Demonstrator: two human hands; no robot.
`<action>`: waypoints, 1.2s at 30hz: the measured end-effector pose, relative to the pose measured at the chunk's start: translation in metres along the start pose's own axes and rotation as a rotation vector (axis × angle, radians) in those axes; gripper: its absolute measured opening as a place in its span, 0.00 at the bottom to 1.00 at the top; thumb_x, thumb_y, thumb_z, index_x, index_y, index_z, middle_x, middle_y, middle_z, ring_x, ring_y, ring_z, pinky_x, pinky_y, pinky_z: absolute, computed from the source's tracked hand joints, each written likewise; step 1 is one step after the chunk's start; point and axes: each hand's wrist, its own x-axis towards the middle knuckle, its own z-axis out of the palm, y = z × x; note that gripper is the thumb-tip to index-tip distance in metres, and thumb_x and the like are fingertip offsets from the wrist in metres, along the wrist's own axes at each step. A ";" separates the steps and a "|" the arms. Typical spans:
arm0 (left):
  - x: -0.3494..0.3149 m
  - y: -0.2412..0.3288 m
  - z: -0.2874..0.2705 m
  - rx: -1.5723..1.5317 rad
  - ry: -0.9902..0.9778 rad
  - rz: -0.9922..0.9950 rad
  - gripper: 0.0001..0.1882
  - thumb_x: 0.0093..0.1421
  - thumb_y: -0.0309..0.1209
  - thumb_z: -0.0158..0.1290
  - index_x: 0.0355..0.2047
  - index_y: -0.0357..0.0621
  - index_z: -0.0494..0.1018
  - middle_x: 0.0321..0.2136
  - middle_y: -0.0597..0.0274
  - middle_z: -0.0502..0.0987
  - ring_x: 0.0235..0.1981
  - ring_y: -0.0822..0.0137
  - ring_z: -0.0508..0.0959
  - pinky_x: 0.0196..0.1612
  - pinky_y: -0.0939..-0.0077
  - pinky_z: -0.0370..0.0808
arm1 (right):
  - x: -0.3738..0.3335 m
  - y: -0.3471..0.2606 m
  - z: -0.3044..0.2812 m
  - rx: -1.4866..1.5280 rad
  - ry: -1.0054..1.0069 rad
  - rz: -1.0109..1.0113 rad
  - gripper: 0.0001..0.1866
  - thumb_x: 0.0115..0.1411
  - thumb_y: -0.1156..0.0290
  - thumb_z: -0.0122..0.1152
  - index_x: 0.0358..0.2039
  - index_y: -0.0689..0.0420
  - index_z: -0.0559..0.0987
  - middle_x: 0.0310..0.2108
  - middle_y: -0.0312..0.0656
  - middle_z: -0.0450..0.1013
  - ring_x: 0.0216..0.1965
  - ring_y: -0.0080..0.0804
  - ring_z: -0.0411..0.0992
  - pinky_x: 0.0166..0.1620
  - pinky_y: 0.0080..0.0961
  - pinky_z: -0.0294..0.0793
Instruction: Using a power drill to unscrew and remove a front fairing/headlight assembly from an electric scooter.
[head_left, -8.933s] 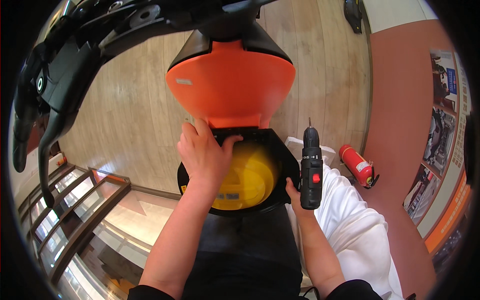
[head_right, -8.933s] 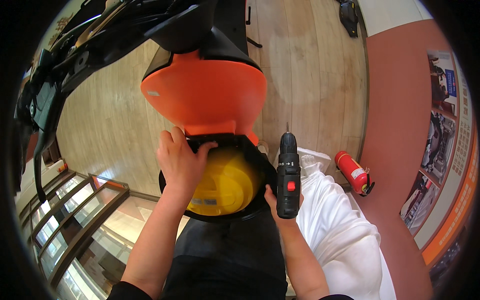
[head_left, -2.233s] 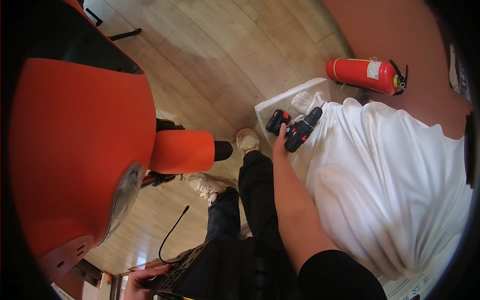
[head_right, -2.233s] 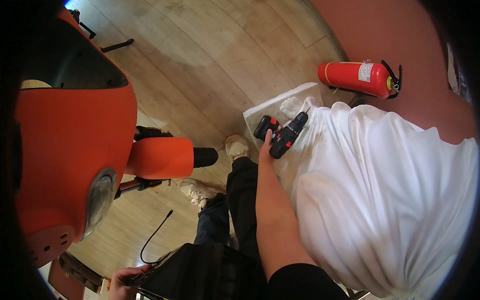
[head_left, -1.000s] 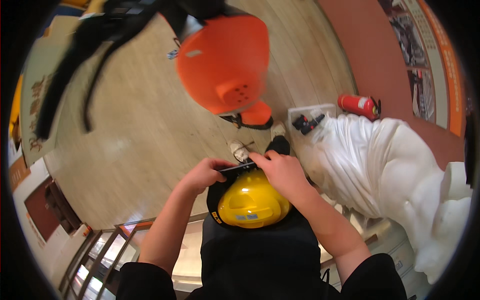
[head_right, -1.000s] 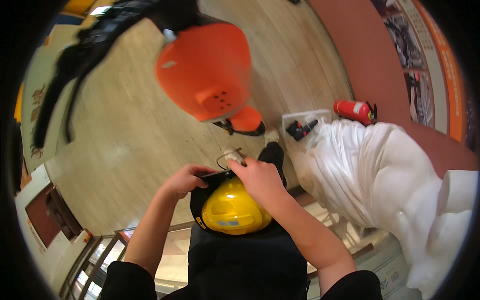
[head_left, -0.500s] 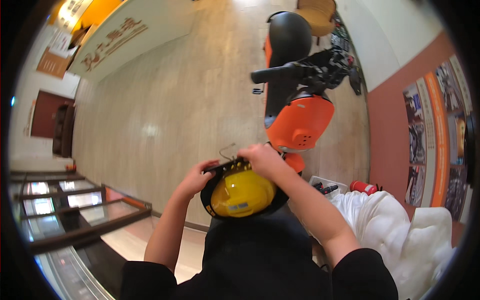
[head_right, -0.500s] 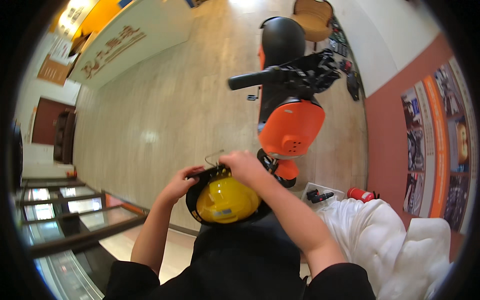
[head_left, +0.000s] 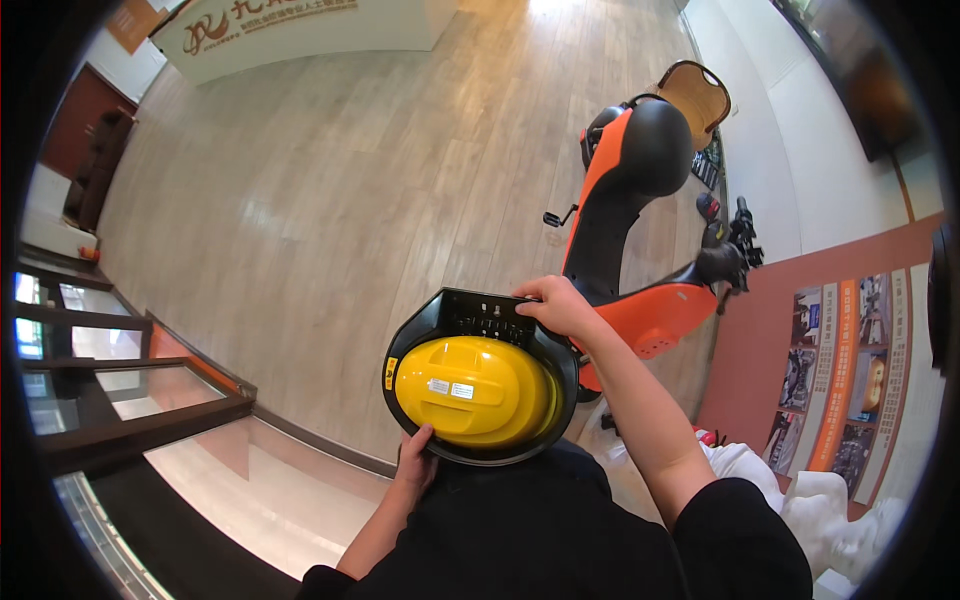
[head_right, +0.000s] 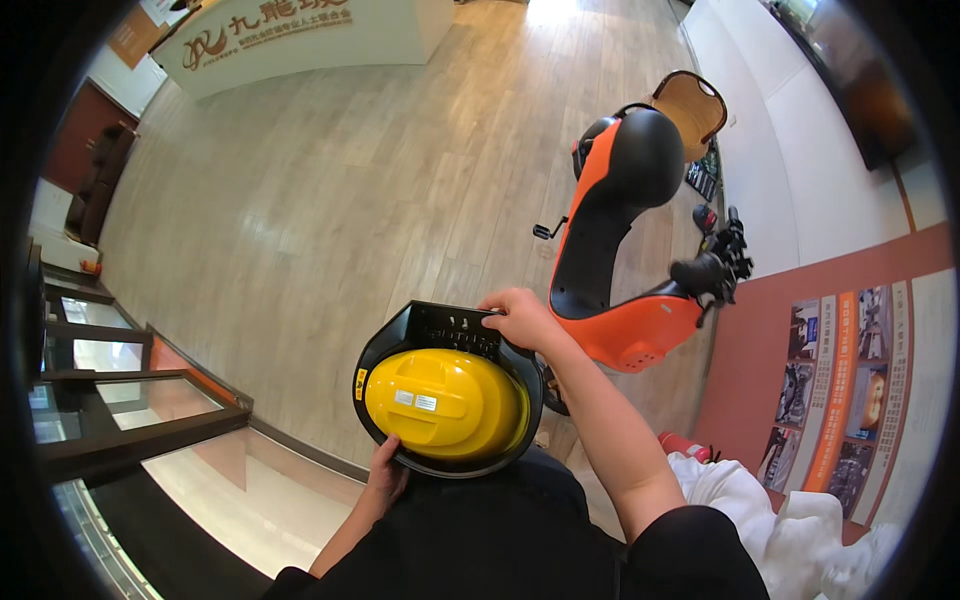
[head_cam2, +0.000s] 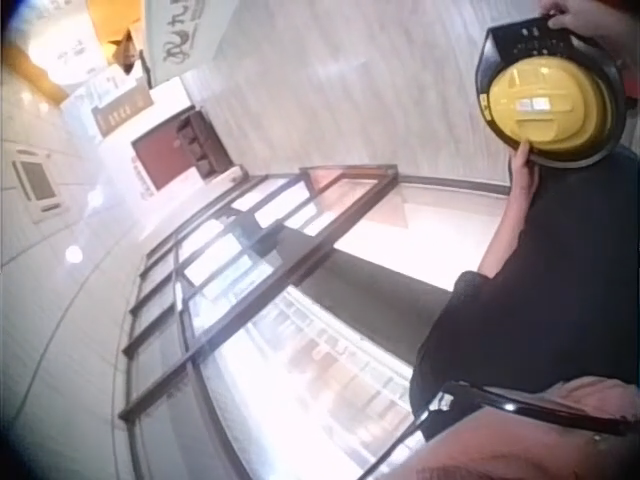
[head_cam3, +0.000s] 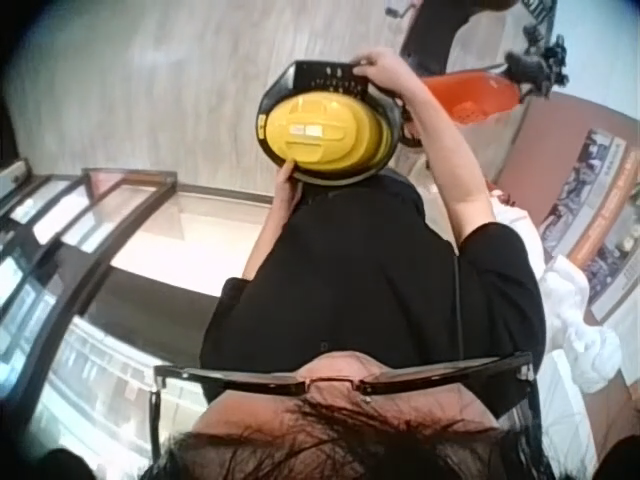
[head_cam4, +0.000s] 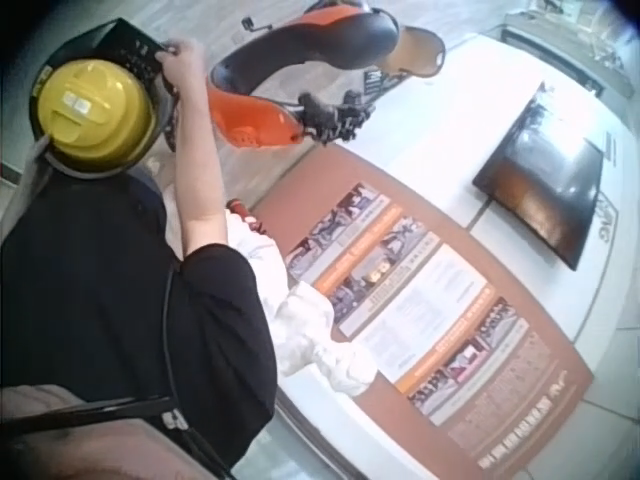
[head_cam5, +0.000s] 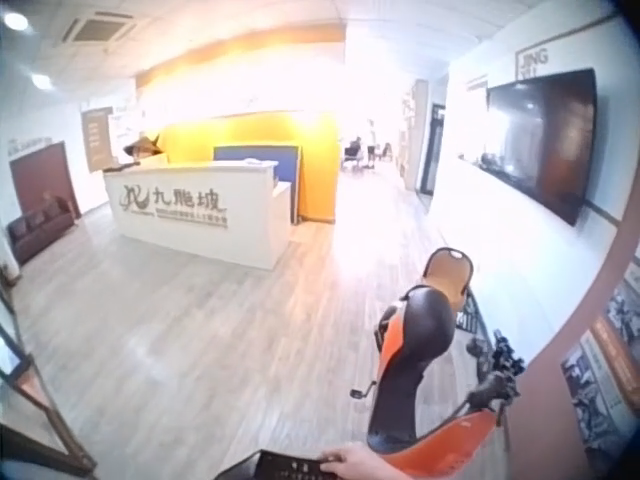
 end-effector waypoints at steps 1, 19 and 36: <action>0.012 0.013 -0.015 -0.005 -0.033 -0.024 0.36 0.67 0.31 0.57 0.72 0.45 0.57 0.65 0.57 0.70 0.67 0.57 0.69 0.71 0.58 0.65 | 0.012 -0.004 0.009 -0.010 -0.005 0.012 0.15 0.58 0.73 0.69 0.46 0.59 0.86 0.38 0.55 0.83 0.41 0.48 0.82 0.47 0.36 0.79; 0.177 0.143 -0.069 0.770 -0.348 -0.395 0.59 0.51 0.22 0.59 0.80 0.54 0.41 0.74 0.53 0.56 0.69 0.57 0.64 0.71 0.65 0.62 | -0.027 0.174 0.215 0.770 0.116 0.665 0.14 0.53 0.83 0.65 0.41 0.66 0.85 0.34 0.40 0.82 0.38 0.29 0.78 0.44 0.29 0.77; 0.313 0.250 -0.159 1.906 -0.688 -0.845 0.53 0.64 0.56 0.60 0.79 0.54 0.43 0.76 0.30 0.40 0.75 0.30 0.51 0.74 0.46 0.56 | 0.238 0.477 0.373 1.092 1.266 1.016 0.10 0.57 0.79 0.63 0.40 0.60 0.79 0.36 0.40 0.78 0.33 0.33 0.77 0.32 0.32 0.77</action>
